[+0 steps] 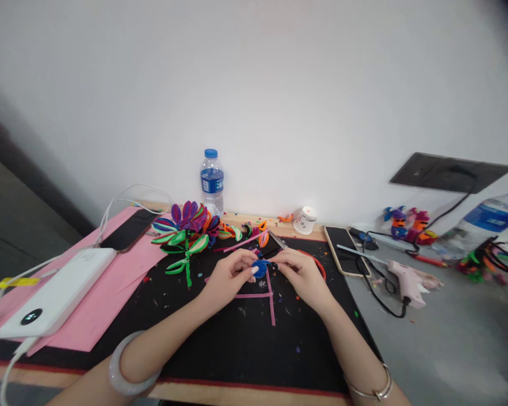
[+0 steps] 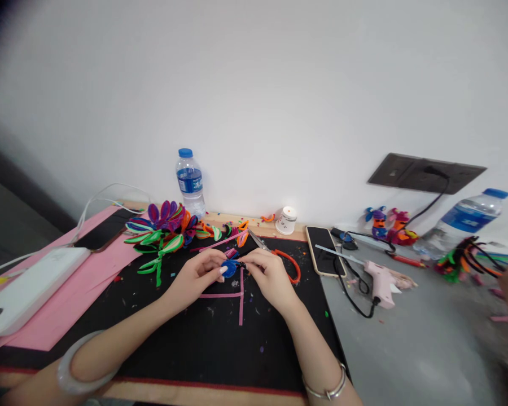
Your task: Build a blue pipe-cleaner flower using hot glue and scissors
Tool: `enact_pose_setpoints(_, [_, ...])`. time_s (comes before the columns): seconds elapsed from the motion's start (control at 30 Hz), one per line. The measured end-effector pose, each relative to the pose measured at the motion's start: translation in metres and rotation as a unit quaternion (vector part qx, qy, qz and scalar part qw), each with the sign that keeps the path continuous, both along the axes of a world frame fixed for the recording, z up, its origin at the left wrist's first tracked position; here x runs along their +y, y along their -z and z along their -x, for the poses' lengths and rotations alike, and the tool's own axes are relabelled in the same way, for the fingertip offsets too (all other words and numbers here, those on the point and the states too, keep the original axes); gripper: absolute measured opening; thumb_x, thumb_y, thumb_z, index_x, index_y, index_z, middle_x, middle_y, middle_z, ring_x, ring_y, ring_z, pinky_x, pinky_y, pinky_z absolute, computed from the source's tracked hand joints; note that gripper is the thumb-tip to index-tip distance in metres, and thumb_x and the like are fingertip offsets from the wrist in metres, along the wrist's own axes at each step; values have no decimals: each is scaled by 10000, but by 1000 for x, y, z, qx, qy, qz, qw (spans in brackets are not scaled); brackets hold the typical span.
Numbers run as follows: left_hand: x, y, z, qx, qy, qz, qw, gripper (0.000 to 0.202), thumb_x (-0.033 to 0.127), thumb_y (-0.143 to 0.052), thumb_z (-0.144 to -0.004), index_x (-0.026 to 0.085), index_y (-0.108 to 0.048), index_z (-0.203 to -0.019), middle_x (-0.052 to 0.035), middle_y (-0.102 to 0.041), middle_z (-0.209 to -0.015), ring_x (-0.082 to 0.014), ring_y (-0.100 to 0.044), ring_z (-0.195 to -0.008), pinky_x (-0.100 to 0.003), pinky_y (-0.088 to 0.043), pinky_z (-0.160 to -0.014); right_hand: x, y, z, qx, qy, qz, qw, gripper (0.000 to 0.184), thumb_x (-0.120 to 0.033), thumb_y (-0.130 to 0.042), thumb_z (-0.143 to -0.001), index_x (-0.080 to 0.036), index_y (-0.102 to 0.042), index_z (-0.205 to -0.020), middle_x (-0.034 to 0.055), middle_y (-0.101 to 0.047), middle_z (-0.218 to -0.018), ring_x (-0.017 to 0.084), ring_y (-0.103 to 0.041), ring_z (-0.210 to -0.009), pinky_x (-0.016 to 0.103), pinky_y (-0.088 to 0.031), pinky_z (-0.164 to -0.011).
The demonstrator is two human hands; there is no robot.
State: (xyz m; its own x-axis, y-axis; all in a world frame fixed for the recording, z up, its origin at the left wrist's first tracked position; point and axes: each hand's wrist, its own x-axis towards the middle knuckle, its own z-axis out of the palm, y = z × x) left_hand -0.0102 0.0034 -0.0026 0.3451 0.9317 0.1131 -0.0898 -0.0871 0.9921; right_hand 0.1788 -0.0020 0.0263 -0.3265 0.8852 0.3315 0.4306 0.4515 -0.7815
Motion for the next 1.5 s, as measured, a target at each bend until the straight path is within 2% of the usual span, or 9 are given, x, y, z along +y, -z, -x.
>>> enact_pose_setpoints(0.37, [-1, -5, 0, 2, -3, -2, 1000, 159, 192, -572, -744, 147, -520, -888, 4, -547, -737, -94, -562, -620, -246, -494, -614, -1, 0, 0, 1, -3, 2, 1000, 226, -93, -483, -818, -215, -670, -856, 30, -631, -838, 149, -576, -793, 271, -432, -723])
enact_pose_setpoints(0.97, [-2, -4, 0, -2, -8, -3, 1000, 177, 225, -586, -741, 158, -515, -888, 11, -551, -735, -96, -567, -622, -246, -488, -621, 0, -1, 0, 6, 0, 11, 1000, 214, -117, -487, -809, -207, -676, -854, 43, -633, -837, 162, -573, -787, 291, -443, -718])
enact_pose_setpoints(1.1, [-2, -4, 1, -1, -15, -3, 1000, 179, 224, -588, -742, 155, -515, -890, 11, -554, -739, -95, -573, -618, -244, -488, -620, 0, 1, -2, 12, 3, 43, 999, 214, -146, -497, -805, -211, -681, -891, 48, -620, -857, 151, -562, -737, 259, -456, -620])
enact_pose_setpoints(1.27, [1, -3, 1, -19, -30, 1, 999, 199, 246, -597, -738, 155, -510, -892, 9, -555, -745, -104, -581, -627, -261, -495, -632, 2, 3, -5, 34, 2, 91, 995, 229, -208, -483, -811, -201, -682, -924, 51, -597, -856, 106, -512, -566, 215, -420, -454])
enact_pose_setpoints(1.4, [2, -2, 2, -24, -28, 9, 999, 207, 252, -602, -735, 157, -514, -896, 7, -554, -758, -102, -583, -626, -255, -492, -619, 3, 4, -5, 40, 27, 126, 991, 177, -201, -504, -782, -172, -667, -843, 20, -587, -723, 79, -457, -466, 213, -382, -439])
enact_pose_setpoints(1.5, [1, -3, 2, -25, -26, 13, 999, 207, 252, -606, -730, 160, -514, -892, 10, -552, -758, -98, -581, -621, -248, -488, -613, 2, 3, -4, 58, 35, 153, 986, 144, -214, -525, -772, -162, -641, -838, -23, -523, -580, 73, -420, -437, 203, -327, -424])
